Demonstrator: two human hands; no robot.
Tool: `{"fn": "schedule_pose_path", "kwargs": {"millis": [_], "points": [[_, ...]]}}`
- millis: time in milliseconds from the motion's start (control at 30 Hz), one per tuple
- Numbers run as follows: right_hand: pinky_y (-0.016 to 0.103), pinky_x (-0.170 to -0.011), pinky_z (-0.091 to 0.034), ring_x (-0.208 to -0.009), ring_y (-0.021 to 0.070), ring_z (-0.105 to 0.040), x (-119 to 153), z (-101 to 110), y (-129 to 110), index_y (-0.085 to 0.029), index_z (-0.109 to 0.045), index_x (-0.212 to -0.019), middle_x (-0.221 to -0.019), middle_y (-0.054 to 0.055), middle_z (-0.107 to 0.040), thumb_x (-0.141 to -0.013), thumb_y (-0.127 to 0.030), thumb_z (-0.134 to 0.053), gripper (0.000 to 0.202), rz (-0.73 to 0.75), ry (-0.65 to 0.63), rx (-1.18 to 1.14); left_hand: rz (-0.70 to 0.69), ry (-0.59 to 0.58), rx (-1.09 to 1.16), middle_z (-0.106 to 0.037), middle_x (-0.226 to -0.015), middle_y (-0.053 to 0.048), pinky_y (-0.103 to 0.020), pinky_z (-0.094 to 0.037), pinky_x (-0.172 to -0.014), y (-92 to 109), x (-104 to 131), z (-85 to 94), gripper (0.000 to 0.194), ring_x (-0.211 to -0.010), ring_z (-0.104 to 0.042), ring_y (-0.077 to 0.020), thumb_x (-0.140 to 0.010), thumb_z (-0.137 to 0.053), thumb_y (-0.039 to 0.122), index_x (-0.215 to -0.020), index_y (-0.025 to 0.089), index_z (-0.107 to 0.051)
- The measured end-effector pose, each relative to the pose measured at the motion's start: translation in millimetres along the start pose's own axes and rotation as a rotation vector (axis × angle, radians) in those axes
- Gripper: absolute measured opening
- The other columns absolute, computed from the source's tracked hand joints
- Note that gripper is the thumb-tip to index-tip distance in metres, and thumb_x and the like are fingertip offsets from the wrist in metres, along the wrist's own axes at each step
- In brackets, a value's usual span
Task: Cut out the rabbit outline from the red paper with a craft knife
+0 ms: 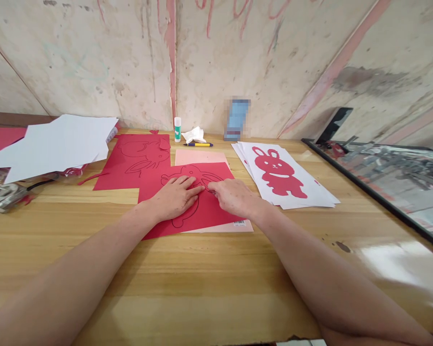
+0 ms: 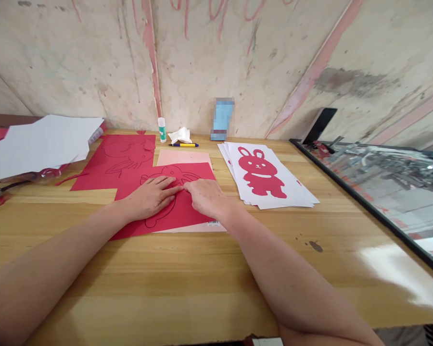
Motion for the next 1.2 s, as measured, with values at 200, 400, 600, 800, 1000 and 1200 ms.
{"fn": "schedule_pose_path", "kwargs": {"millis": [200, 400, 600, 800, 1000, 1200], "points": [[0.027, -0.052, -0.022, -0.074, 0.0181, -0.06, 2.4, -0.6, -0.1, -0.021, -0.062, -0.09, -0.08, 0.006, -0.069, -0.078, -0.008, -0.043, 0.026, -0.01, -0.025, 0.038, 0.01, -0.008, -0.011, -0.047, -0.134, -0.01, -0.044, -0.039, -0.094, 1.3, 0.1, 2.5, 0.042, -0.12, -0.043, -0.028, -0.098, -0.028, 0.033, -0.135, 0.024, -0.045], [0.026, -0.051, -0.022, -0.071, 0.0172, -0.059, 1.7, -1.6, 4.8, -0.023, -0.062, -0.095, -0.081, 0.004, -0.069, -0.081, -0.01, -0.041, 0.028, 0.024, -0.008, 0.033, 0.008, -0.009, -0.018, -0.048, -0.133, -0.011, -0.044, -0.037, -0.096, 2.6, 0.2, 3.0, 0.042, -0.121, -0.043, -0.0279, -0.098, -0.03, 0.033, -0.135, 0.023, -0.045], [0.026, -0.055, -0.024, -0.07, 0.0162, -0.058, 0.6, 1.5, 4.0, -0.023, -0.062, -0.101, -0.083, 0.005, -0.069, -0.081, -0.009, -0.039, 0.033, 0.033, -0.036, 0.073, -0.043, 0.031, 0.01, -0.048, -0.136, -0.008, -0.038, -0.037, -0.093, 7.4, -0.6, 2.3, 0.041, -0.121, -0.044, -0.0237, -0.099, -0.027, 0.03, -0.133, 0.02, -0.047], [0.027, -0.055, -0.024, -0.072, 0.0174, -0.06, -1.1, 6.3, 4.7, -0.023, -0.064, -0.091, -0.077, 0.005, -0.069, -0.085, -0.016, -0.041, 0.025, -0.046, -0.039, 0.089, -0.051, 0.022, 0.02, -0.049, -0.136, -0.007, -0.037, -0.037, -0.092, 8.0, -1.3, 0.8, 0.04, -0.119, -0.046, -0.0231, -0.099, -0.028, 0.029, -0.133, 0.02, -0.047], [0.026, -0.056, -0.026, -0.075, 0.0183, -0.06, 2.1, -2.7, 11.7, -0.025, -0.064, -0.094, -0.081, 0.005, -0.07, -0.088, -0.022, -0.039, 0.026, -0.082, 0.009, 0.062, -0.047, 0.004, 0.008, -0.05, -0.135, -0.007, -0.036, -0.036, -0.091, 8.2, -2.4, 1.8, 0.04, -0.118, -0.046, -0.022, -0.098, -0.029, 0.028, -0.133, 0.022, -0.047], [0.028, -0.056, -0.028, -0.077, 0.0194, -0.061, 7.6, -6.4, 8.6, -0.025, -0.063, -0.102, -0.085, 0.006, -0.07, -0.085, -0.014, -0.036, 0.033, -0.071, 0.056, 0.093, -0.04, -0.009, 0.014, -0.048, -0.137, -0.007, -0.036, -0.037, -0.09, 8.0, -2.7, 2.1, 0.04, -0.119, -0.046, -0.022, -0.098, -0.028, 0.028, -0.133, 0.023, -0.047]]}}
Point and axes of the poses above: each hand's wrist, its own x-axis away from the middle knuckle, its own z-axis out of the back of the hand, y = z × x, the point moved 4 cm from there along -x, towards the middle knuckle
